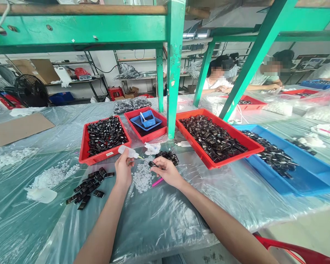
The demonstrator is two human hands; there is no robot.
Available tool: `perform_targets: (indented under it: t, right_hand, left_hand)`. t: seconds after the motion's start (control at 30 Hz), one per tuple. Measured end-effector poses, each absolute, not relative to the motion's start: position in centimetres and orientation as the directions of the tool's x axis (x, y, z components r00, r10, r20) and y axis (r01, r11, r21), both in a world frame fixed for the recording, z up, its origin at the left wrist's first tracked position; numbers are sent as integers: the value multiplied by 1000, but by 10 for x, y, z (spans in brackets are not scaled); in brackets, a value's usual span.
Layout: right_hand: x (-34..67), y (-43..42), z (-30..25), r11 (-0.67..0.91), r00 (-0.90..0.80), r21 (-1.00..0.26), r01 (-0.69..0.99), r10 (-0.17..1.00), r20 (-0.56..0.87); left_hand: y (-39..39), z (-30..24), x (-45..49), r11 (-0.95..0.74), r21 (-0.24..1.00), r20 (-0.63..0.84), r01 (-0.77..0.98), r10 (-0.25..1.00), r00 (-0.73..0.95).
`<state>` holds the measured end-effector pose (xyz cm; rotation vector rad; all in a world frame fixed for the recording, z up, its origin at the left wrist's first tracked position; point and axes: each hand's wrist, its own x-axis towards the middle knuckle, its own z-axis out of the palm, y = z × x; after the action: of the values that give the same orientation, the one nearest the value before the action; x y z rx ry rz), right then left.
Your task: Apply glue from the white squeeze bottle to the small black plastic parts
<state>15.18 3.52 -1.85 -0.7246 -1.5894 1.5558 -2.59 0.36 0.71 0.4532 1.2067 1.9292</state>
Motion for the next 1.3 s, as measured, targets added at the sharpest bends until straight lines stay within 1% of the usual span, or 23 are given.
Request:
perform_targets:
  t: [0.13,0.27,0.33,0.57,0.63,0.7,0.8,0.9,0.97,1.03,1.17,1.3]
  right_hand:
    - [153,38,-18,81,-500,-988,-128,855,135]
    - [154,43,-17,82,-460,-984,-158,876,147]
    - [155,44,-17,85,-452,-984,-157,880,148]
    - [156,48,-19,100,-439,-988,-118,887,142]
    - [157,49,-21,117,-436,-988,-97,888,148]
    - [158,51,-22,139,-432,-987,-86,887,163]
    - [160,53,-20,163,-417,-984,-77,891,180]
    - [163,55,-18,158,-385,-985,-70,906,173]
    - [164,57,-16,153,-356,-985,-82,918,172]
    - [166,60,-16,161,-324,-983,-88,929,181]
    - [168,63,-18,191,-275,-980,-54,941,198]
    - [167,64,-20,187,-276,-980,-70,940,199]
  left_hand:
    - [5,6,-32,-214,825,-166,-523,793,-586]
    - [7,5,-34,-218,850,-136,-480,789,-599]
    - [7,6,-33,-210,863,-114,-460,806,-581]
    - [4,8,-31,-116,835,-150,-537,892,-426]
    - [4,6,-32,-121,832,-132,-541,904,-406]
    - [6,3,-34,-136,841,-118,-524,899,-421]
    - [9,-1,-36,-167,889,-89,-427,851,-517]
    - [13,-7,-41,-200,953,17,-226,783,-622]
    - [17,-12,-46,-225,966,86,-128,746,-660]
    - [20,-19,-53,-220,973,114,-75,732,-672]
    - [25,-35,-65,-131,991,118,30,736,-666]
    - [26,-42,-68,-100,992,124,75,724,-678]
